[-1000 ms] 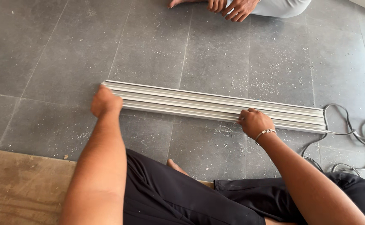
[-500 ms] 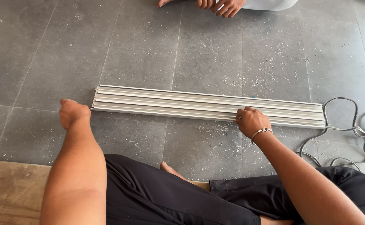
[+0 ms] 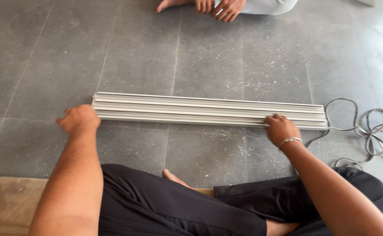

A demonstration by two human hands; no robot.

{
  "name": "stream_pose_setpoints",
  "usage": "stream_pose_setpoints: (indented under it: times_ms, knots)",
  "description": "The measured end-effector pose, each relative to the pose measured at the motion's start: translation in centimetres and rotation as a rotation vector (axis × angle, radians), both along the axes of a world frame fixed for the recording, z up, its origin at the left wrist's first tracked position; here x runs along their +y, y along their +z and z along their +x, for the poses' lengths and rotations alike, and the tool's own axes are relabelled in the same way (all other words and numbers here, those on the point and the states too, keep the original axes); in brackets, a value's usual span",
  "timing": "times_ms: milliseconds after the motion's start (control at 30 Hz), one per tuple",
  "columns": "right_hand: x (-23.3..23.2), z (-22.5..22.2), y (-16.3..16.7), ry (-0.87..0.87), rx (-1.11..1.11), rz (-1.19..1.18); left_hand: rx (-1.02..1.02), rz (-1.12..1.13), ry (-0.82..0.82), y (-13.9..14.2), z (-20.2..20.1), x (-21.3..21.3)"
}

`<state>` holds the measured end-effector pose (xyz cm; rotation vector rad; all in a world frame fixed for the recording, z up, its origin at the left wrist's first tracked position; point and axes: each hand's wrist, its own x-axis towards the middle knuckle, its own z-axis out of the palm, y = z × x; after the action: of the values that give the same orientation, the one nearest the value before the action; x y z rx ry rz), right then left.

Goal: The person sits on the floor and uses a utility knife to scrape the ends of several white plastic molding strips. They repeatedly flip the strips and scrape both ends to remove residue or burrs.

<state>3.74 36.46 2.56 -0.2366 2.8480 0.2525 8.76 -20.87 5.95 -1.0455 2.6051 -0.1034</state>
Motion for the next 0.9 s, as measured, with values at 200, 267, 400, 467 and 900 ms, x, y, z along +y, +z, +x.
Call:
stream_pose_setpoints:
  times_ms: [200,267,400,467,900]
  knots:
    - [7.8,1.4,1.0,-0.105,0.073,0.039,-0.18,-0.168,-0.072,0.6,-0.8,2.3]
    - [7.9,1.2,0.4,-0.109,0.083,0.024,-0.292,-0.248,-0.172,0.8,-1.1,4.1]
    - [4.7,0.8,-0.8,-0.01,0.045,-0.01,-0.325,-0.309,-0.402,0.6,-1.3,9.1]
    - [1.3,1.0,-1.3,0.038,-0.012,-0.189,-0.301,-0.283,-0.523,0.3,-2.0,12.1]
    - [-14.6,5.2,-1.0,0.362,-0.002,-0.427,0.13,-0.007,-0.827,-1.9,1.8,22.1]
